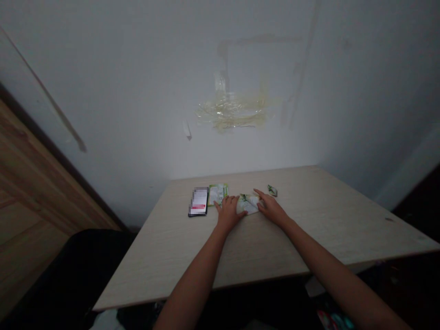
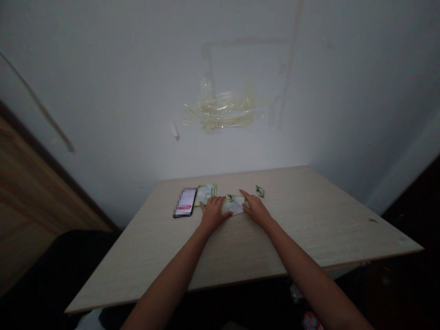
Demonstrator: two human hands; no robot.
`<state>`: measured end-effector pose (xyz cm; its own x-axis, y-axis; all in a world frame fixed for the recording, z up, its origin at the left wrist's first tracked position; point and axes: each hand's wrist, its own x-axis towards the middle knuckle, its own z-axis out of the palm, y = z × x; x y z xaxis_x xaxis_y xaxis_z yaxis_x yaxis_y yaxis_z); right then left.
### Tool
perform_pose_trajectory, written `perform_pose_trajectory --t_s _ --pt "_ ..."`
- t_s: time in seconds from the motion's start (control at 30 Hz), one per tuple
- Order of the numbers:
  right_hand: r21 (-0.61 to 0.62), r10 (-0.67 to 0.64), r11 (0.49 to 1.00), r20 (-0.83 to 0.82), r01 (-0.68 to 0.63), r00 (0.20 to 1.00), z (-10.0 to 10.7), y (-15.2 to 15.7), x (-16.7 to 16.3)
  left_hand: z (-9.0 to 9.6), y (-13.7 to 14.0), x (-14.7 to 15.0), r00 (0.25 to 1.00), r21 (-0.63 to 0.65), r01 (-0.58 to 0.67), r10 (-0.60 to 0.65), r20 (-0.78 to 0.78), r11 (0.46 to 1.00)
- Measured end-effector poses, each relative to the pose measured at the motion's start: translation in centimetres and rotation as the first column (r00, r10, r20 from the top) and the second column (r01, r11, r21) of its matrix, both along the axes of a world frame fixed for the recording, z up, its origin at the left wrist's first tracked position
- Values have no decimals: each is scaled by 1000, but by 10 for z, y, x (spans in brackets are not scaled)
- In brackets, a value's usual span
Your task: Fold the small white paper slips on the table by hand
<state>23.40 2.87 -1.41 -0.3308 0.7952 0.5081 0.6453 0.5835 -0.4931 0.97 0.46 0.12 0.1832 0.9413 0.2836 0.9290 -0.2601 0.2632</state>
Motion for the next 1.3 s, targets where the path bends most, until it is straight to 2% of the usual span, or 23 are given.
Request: perform_pose_trajectory --t_s 0.1,0.23,0.4,0.5,0.7,0.93,1.3 --pt "56 1 998 12 -1 1000 -4 3 3 0 0 -2 999 -30 38 -39 -13 999" --pt "98 -77 992 -11 77 997 -11 8 9 3 0 -5 997 -65 77 -77 9 995" --pt "136 -59 989 19 55 998 -10 8 11 6 0 -8 997 -98 80 -80 9 992" --pt "117 -32 993 49 27 998 -7 5 9 7 0 -10 996 -86 83 -83 -7 993" --pt "-39 93 995 81 -90 992 -9 5 11 10 -2 -12 993 -78 122 -122 -3 990" --pt "-10 144 989 142 -144 979 -4 4 14 11 -5 -13 985 -80 166 -170 -39 983" --pt "36 145 987 180 -154 973 -7 5 15 11 -3 -14 981 -96 187 -191 -35 978"
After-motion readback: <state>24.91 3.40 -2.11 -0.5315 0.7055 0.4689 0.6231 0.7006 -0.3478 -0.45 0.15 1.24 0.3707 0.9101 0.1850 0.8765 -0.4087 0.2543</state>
